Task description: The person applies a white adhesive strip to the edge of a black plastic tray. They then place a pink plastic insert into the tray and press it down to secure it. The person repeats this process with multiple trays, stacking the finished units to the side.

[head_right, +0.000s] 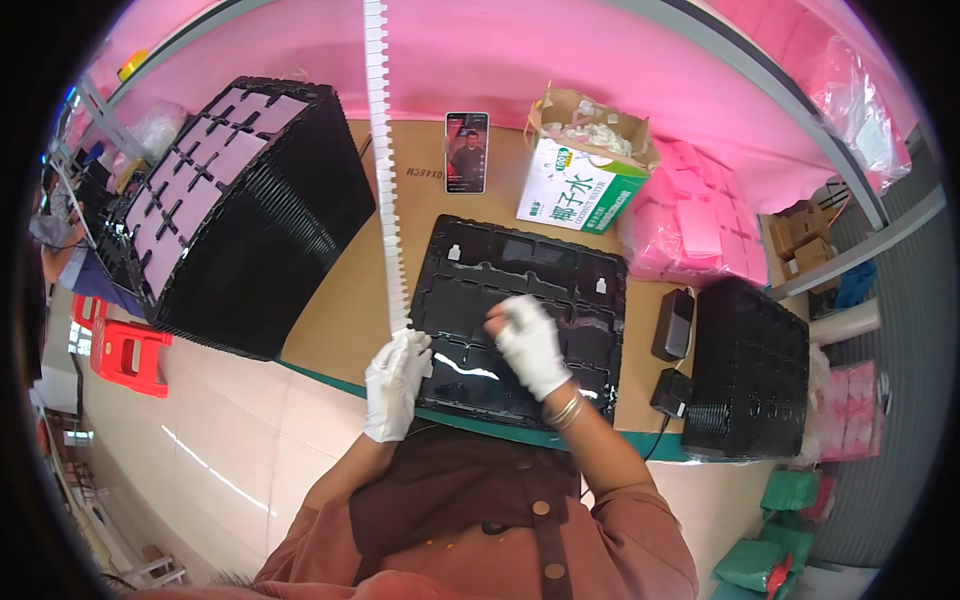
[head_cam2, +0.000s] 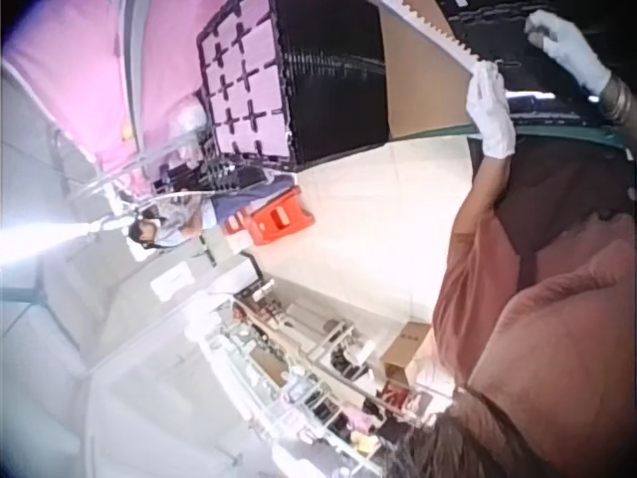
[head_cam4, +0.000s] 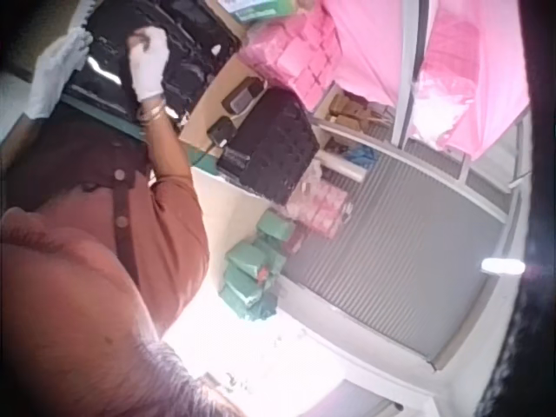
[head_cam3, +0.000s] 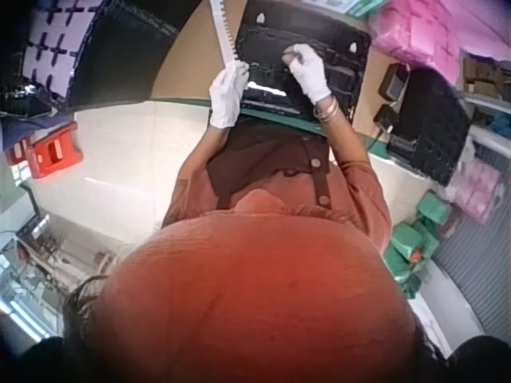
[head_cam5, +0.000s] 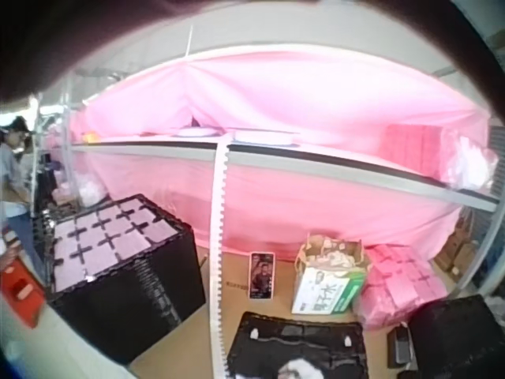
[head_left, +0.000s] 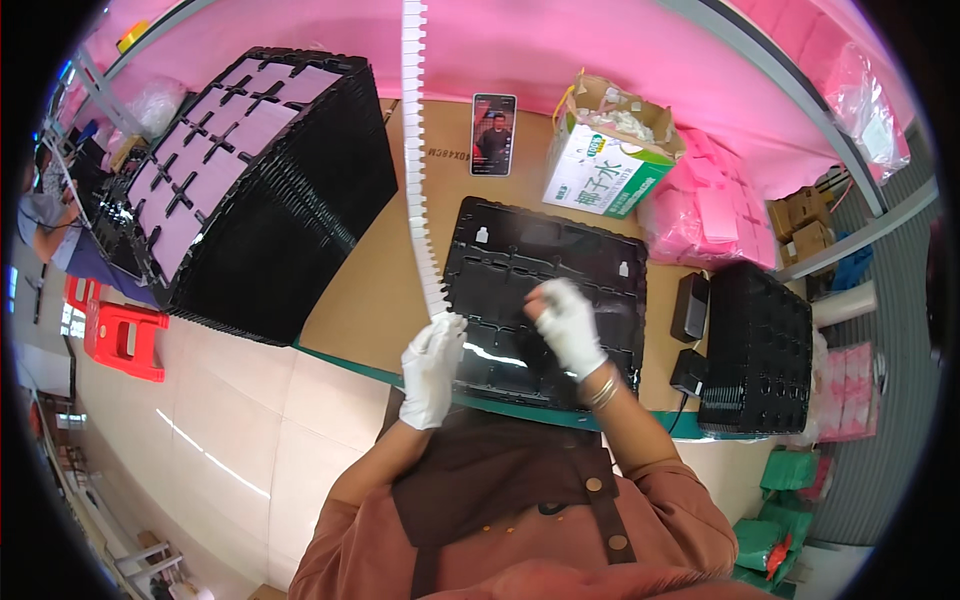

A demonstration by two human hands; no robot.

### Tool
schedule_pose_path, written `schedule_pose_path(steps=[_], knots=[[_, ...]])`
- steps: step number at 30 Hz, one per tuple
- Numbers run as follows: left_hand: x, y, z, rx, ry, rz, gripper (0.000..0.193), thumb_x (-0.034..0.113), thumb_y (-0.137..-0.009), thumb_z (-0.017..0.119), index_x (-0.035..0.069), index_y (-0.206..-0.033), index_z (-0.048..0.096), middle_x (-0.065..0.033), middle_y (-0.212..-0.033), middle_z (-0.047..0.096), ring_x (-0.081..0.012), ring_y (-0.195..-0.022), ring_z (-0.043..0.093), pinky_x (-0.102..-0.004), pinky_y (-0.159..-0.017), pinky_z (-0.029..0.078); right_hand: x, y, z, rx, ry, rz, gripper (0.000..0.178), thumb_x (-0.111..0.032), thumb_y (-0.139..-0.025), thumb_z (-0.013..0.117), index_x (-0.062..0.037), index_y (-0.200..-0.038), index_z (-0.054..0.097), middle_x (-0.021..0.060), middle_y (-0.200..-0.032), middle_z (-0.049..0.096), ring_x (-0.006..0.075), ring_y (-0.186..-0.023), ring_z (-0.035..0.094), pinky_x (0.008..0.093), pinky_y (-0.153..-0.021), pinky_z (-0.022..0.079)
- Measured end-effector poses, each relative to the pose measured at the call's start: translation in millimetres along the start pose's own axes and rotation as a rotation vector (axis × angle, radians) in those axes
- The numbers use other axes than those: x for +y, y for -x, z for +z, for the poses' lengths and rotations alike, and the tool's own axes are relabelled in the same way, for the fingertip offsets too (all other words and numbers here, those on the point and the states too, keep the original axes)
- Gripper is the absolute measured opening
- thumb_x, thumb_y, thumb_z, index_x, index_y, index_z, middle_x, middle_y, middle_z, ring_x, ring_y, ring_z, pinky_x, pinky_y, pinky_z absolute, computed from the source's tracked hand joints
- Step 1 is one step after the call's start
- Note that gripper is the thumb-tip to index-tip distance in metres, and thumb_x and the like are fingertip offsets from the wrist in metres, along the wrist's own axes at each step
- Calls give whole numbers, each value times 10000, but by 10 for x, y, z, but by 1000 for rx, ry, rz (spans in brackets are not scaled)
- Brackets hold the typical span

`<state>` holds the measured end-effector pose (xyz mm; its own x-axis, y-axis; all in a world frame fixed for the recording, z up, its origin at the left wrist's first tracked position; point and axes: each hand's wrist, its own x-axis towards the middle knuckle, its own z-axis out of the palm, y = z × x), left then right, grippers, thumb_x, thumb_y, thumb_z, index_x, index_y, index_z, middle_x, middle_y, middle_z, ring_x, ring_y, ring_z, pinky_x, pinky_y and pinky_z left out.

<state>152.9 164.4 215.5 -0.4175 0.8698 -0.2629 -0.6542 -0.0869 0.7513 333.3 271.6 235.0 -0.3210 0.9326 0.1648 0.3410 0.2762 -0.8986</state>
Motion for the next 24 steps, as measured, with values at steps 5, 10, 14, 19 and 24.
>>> schedule_pose_path(steps=[5, 10, 14, 19, 24], knots=[[-74, 49, -4, 21, -106, 26, 311, 154, -1007, 505, -64, -1224, 550, -148, -1202, 593, -216, -1100, 586, -333, -995, 459, -350, 259, 719, -202, -504, 319, 132, -117, -864, 713, -32, -944, 652, -17, -837, 647, 41, -734, 541, 210, -672, 449], [-167, 129, -13, 53, -126, 94, 238, 179, -991, 549, -10, -1087, 658, -29, -980, 655, -100, -905, 591, -231, -778, 474, -216, 317, 792, -211, -691, 354, 117, -129, -876, 704, -34, -919, 650, -37, -814, 625, 27, -733, 514, 198, -653, 427], [-18, 25, -173, -21, -229, -1, 227, 154, -974, 559, -33, -1095, 603, -134, -1048, 651, -206, -966, 637, -297, -898, 495, -221, 416, 750, -1, -34, -241, 110, -49, -780, 700, -71, -846, 614, 49, -799, 610, 209, -745, 572, 333, -696, 461], [79, -157, -240, 27, -164, -39, 225, 187, -959, 586, -27, -1003, 638, -131, -957, 675, -187, -873, 649, -313, -793, 525, -516, 425, 172, 38, 40, -363, 190, -10, -685, 710, -70, -795, 567, 77, -910, 600, 291, -853, 561, 382, -771, 454], [-62, -295, -530, 101, -319, 22, 220, 165, -955, 601, -39, -1017, 657, -90, -893, 684, -127, -786, 627, -256, -722, 511, 170, 533, -1186, -99, 558, -87, 123, 38, -673, 673, -40, -737, 602, 117, -855, 606, 308, -853, 590, 384, -770, 486]])
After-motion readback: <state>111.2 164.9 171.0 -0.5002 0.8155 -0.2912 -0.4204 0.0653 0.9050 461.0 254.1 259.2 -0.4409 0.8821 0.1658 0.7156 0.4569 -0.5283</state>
